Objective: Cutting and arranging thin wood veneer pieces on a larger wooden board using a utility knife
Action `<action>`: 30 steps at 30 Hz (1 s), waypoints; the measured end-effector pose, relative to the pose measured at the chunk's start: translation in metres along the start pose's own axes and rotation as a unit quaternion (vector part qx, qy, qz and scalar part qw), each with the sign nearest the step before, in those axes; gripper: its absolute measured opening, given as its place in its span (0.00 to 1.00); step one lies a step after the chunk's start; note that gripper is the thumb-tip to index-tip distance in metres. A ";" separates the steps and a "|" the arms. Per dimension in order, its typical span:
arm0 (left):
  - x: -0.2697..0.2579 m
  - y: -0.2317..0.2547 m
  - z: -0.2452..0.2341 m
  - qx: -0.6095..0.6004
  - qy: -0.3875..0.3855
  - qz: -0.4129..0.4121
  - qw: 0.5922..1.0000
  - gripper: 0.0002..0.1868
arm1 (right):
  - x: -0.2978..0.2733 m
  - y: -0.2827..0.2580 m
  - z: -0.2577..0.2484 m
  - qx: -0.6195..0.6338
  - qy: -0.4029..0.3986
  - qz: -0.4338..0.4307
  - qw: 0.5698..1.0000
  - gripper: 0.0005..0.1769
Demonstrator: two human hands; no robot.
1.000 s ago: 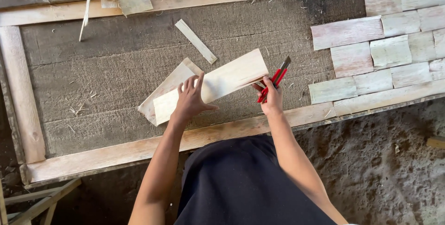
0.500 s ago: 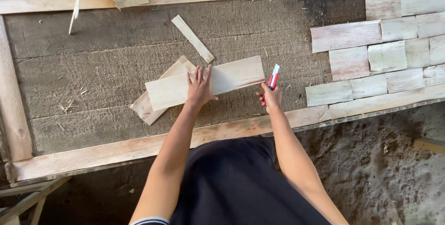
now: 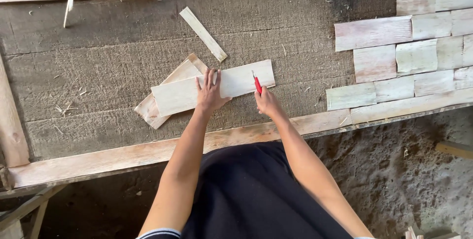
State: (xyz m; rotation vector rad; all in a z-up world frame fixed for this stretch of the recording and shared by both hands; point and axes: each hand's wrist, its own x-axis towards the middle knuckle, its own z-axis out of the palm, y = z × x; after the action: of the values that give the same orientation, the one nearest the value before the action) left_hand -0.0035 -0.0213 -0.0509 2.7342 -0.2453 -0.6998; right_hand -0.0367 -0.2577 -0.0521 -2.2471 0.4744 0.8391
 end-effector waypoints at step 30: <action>-0.002 0.004 -0.002 -0.045 -0.001 -0.025 0.999 0.56 | 0.006 -0.053 0.026 -0.088 0.024 -0.043 0.995 0.24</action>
State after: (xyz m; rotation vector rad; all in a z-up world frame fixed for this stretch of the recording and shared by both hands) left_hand -0.0042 -0.0238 -0.0470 2.6622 -0.1415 -0.7085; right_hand -0.0147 -0.2031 -0.0457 -2.4353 0.3331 0.8113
